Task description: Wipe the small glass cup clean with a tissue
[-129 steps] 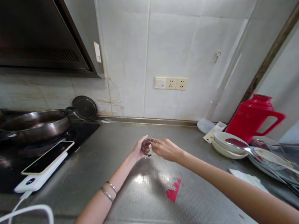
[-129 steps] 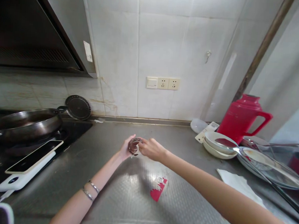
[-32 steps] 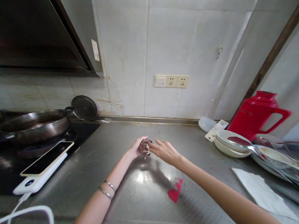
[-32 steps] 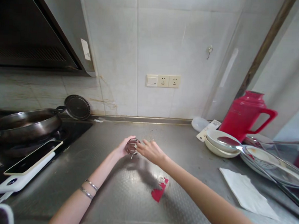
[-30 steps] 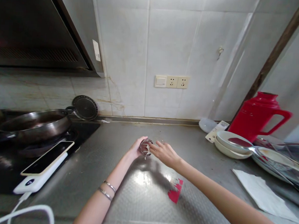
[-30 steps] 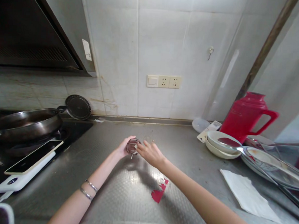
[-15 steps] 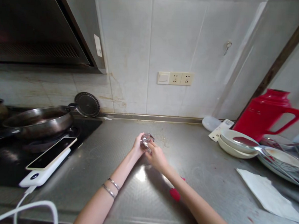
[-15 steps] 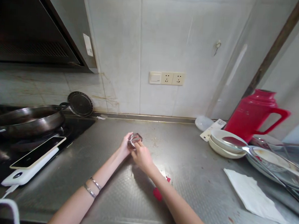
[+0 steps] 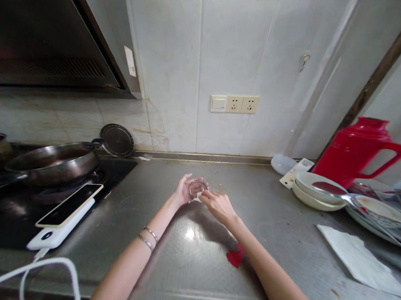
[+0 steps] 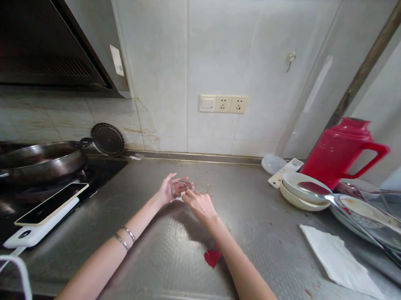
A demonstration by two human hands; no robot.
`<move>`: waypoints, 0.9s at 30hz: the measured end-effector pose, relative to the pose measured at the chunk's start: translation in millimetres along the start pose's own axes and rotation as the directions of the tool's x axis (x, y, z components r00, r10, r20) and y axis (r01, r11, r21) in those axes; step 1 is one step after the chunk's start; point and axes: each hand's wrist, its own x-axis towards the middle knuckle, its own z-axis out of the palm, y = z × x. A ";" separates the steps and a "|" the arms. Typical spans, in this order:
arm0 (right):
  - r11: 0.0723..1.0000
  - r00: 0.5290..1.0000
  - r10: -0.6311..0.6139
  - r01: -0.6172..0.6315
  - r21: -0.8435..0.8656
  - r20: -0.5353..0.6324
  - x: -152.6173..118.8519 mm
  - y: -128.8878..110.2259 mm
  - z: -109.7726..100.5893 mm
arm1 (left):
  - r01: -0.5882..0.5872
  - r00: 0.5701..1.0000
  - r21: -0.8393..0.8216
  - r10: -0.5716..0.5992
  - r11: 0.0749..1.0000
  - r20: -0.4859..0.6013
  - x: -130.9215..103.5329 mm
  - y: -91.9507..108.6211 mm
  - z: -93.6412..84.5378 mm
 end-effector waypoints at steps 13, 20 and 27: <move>0.999 0.998 0.042 -0.041 -0.015 0.038 -2.1 14.4 0.5 | 0.116 0.980 0.358 -0.049 0.926 -0.192 16.8 -11.7 11.7; 0.973 0.977 0.208 -0.212 0.095 0.055 -5.4 5.4 -0.4 | -0.077 0.964 0.133 0.108 0.988 -0.242 16.1 -26.7 21.3; 0.912 0.969 0.230 -0.182 0.368 -0.089 -0.3 -11.7 15.0 | -0.197 0.962 0.068 0.206 0.978 -0.177 11.5 -37.2 30.7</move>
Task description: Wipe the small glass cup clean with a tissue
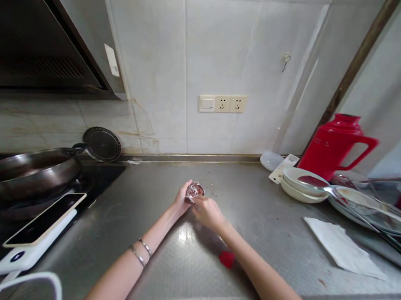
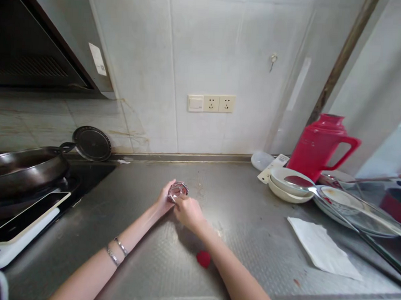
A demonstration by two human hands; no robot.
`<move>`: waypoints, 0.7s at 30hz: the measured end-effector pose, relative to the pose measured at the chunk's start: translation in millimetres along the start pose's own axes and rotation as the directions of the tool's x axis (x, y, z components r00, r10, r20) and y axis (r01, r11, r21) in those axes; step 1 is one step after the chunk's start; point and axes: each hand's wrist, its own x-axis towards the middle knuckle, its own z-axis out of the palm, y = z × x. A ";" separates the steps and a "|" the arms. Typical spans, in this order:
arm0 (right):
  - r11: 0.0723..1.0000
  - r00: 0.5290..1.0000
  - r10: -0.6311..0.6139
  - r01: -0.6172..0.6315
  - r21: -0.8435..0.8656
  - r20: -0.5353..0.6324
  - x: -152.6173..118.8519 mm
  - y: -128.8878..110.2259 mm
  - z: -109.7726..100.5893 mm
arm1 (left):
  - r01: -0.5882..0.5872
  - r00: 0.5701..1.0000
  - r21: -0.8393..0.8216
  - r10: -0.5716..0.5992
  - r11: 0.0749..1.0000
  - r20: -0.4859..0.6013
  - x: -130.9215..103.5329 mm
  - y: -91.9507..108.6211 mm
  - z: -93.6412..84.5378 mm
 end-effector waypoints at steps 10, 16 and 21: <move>0.995 0.985 0.100 -0.102 -0.004 -0.137 -3.3 -6.8 0.0 | 0.008 0.993 -0.079 0.001 0.997 0.114 -6.8 -0.2 9.6; 0.963 0.997 -0.009 0.029 -0.269 0.076 -6.8 -4.8 -24.3 | 0.175 0.952 -0.059 -0.153 0.983 0.264 -2.2 18.3 -8.9; 0.860 0.923 -0.304 0.373 -0.349 0.238 -6.6 4.5 -46.2 | 0.303 0.923 0.097 -0.318 0.948 0.218 -6.3 25.2 -10.5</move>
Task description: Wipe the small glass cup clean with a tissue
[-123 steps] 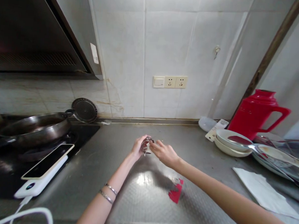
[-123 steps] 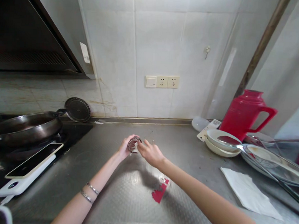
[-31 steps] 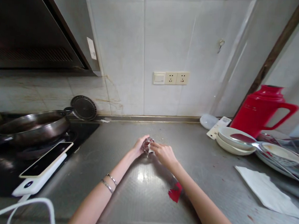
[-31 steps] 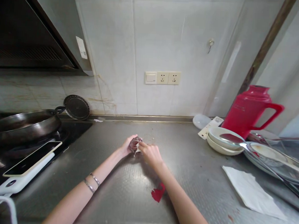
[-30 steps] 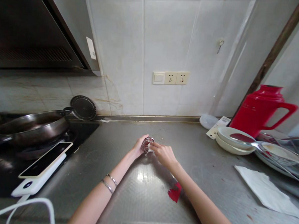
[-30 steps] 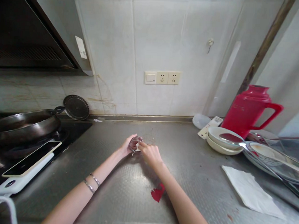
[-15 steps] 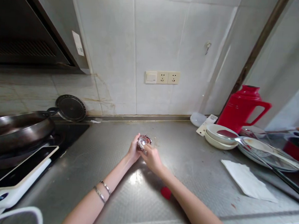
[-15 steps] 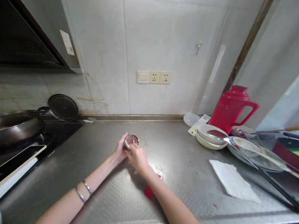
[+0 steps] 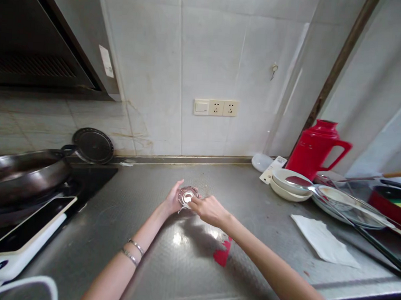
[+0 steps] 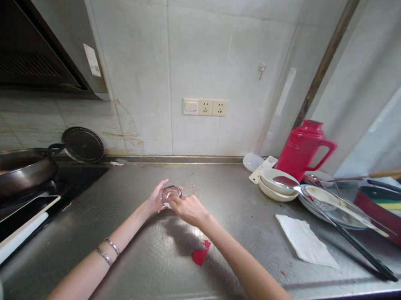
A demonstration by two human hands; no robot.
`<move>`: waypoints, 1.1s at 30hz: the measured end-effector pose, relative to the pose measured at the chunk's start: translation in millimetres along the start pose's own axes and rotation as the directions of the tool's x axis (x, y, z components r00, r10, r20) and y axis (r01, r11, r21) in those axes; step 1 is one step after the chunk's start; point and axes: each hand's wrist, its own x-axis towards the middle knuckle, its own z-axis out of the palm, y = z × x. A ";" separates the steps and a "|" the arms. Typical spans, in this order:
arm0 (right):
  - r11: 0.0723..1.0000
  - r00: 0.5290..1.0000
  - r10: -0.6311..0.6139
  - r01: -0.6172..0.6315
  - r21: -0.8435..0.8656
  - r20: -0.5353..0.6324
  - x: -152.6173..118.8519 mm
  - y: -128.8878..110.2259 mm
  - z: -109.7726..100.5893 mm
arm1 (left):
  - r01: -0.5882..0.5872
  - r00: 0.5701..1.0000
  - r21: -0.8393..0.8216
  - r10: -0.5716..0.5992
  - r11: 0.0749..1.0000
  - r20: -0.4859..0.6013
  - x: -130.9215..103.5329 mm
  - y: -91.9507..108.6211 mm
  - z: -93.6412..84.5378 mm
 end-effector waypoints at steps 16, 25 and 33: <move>0.985 0.985 0.174 -0.174 0.022 0.003 3.6 0.1 11.4 | -0.302 0.936 -0.068 0.283 0.951 -0.209 6.0 -10.6 7.1; 0.808 0.888 0.433 -0.308 0.502 -0.152 23.6 -34.1 34.3 | -0.454 0.866 -0.126 0.405 0.882 -0.292 8.1 -19.7 7.9; 0.594 0.832 0.519 -0.189 0.782 -0.194 34.9 -39.6 45.8 | -0.482 0.844 -0.123 0.422 0.867 -0.331 7.3 -21.0 7.4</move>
